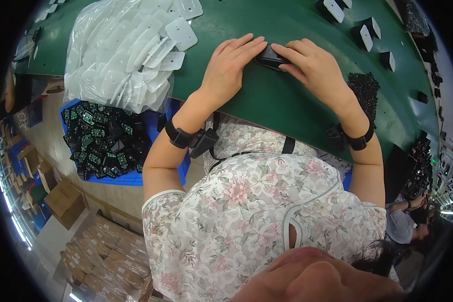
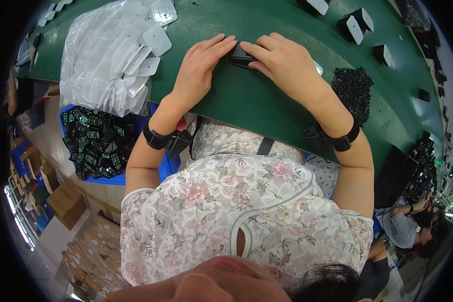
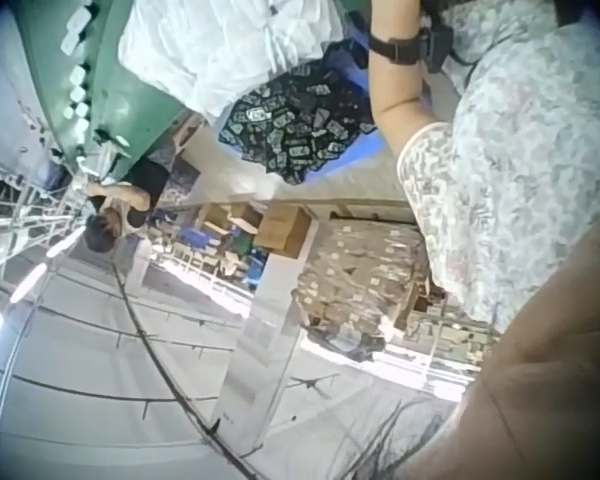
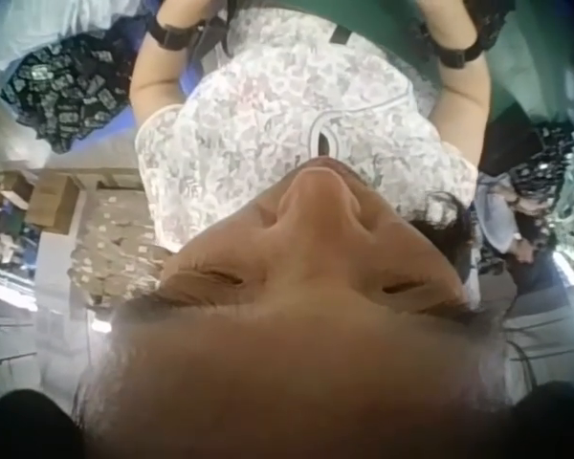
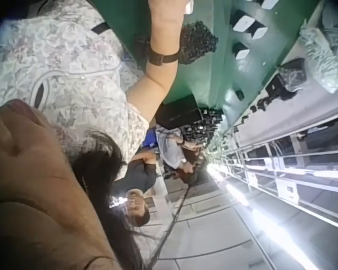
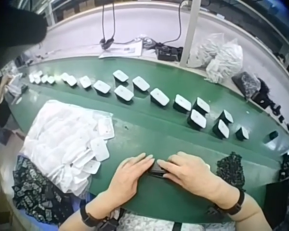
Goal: The person picks up a white plastic base and a black electronic housing by hand, fits them together, and places the assembled unit onto the green workbench. They repeat this process for several units, occasionally reaching into a blue bin for more bases.
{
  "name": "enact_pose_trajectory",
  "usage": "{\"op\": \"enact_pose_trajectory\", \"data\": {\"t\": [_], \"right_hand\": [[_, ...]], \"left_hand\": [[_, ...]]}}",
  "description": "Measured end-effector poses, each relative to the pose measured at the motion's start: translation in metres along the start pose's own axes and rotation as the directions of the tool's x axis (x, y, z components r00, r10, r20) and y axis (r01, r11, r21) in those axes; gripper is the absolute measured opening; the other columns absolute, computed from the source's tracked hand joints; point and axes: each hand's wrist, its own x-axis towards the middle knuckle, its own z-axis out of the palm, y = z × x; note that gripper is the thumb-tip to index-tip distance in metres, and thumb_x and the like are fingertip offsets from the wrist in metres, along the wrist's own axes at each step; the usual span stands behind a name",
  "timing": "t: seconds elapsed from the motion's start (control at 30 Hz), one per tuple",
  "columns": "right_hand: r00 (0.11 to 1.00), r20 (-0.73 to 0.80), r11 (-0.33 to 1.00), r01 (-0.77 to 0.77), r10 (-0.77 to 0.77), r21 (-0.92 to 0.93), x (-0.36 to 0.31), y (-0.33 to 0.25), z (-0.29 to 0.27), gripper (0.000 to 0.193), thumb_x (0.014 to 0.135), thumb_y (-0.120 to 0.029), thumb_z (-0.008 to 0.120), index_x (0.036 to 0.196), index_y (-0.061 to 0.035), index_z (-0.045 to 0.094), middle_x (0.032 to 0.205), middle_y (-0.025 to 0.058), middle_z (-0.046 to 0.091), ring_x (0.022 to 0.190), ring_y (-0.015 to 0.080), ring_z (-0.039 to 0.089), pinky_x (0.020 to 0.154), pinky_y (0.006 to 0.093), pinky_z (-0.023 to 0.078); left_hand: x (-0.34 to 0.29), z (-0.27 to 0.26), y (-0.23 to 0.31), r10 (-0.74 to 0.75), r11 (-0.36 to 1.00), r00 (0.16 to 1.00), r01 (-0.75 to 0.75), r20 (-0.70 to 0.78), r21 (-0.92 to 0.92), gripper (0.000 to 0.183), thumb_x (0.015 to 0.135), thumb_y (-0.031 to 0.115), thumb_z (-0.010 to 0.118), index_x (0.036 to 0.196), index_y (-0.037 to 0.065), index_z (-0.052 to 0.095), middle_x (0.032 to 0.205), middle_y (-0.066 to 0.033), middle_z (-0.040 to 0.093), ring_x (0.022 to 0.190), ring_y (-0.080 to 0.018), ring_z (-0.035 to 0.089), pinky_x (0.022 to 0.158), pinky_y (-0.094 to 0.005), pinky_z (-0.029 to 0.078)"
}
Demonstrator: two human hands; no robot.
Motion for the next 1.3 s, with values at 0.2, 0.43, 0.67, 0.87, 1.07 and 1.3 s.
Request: {"op": "enact_pose_trajectory", "data": {"t": [0.2,0.43,0.67,0.87,1.07,1.3], "right_hand": [[0.999,-0.048,0.993,-0.006,0.0,-0.119,-0.002,-0.01,0.005,0.045,0.077,-0.013,0.071,0.121,-0.0108,0.061,0.098,0.0051,0.06,0.085,0.0226,0.058,0.072,0.0345,0.051],[0.998,-0.065,0.989,-0.031,0.022,-0.141,-0.002,-0.014,0.013,0.047,0.075,-0.012,0.073,0.121,-0.0112,0.061,0.098,0.0049,0.06,0.086,0.0218,0.059,0.071,0.0332,0.051],[0.983,-0.08,0.976,-0.153,0.167,0.156,0.0,-0.001,0.007,0.041,0.079,-0.014,0.071,0.119,-0.0143,0.064,0.093,0.0065,0.062,0.081,0.0238,0.061,0.071,0.0307,0.051],[0.878,0.263,0.485,-0.447,0.4,0.752,0.013,0.045,-0.002,0.032,0.095,-0.018,0.059,0.124,-0.0054,0.061,0.109,0.0038,0.065,0.088,0.0103,0.06,0.075,0.0254,0.052],[0.9,-0.045,0.413,-0.154,0.433,0.898,-0.007,0.026,0.005,0.039,0.09,-0.016,0.066,0.126,-0.0042,0.058,0.112,0.007,0.062,0.096,0.0113,0.059,0.081,0.0259,0.05],[0.838,-0.211,0.525,-0.102,0.503,0.845,-0.026,0.024,0.001,0.039,0.088,-0.015,0.069,0.123,-0.0034,0.059,0.11,0.0056,0.062,0.097,0.0114,0.059,0.086,0.0264,0.048]], "left_hand": [[0.0,-0.002,0.003,0.028,0.996,1.0,-0.028,0.006,0.082,0.051,0.08,-0.005,0.049,0.127,0.01,0.058,0.13,-0.0053,0.059,0.124,-0.0253,0.052,0.104,-0.0407,0.038],[-0.002,-0.002,0.001,0.062,0.979,0.998,-0.066,0.027,0.195,0.048,0.08,-0.001,0.051,0.127,0.009,0.057,0.131,-0.0054,0.058,0.123,-0.0241,0.052,0.103,-0.0393,0.039],[0.014,-0.002,0.014,0.101,0.934,0.992,-0.122,0.08,0.335,0.051,0.074,0.017,0.069,0.123,0.006,0.058,0.12,-0.0074,0.061,0.109,-0.0241,0.057,0.091,-0.0363,0.046],[0.044,0.004,0.009,-0.204,0.978,0.979,0.205,0.017,-0.039,0.036,0.08,0.025,0.071,0.106,0.001,0.066,0.093,-0.0107,0.065,0.086,-0.0259,0.062,0.073,-0.0325,0.05],[0.052,-0.005,0.037,-0.521,0.686,0.799,0.602,0.302,-0.409,0.035,0.09,0.03,0.064,0.102,-0.004,0.066,0.076,-0.0112,0.067,0.067,-0.0153,0.063,0.062,-0.0281,0.048],[0.057,0.019,0.057,-0.482,0.651,0.813,0.581,0.325,-0.489,0.033,0.091,0.026,0.065,0.105,-0.004,0.065,0.076,-0.007,0.067,0.065,-0.0118,0.062,0.06,-0.0255,0.048]]}}
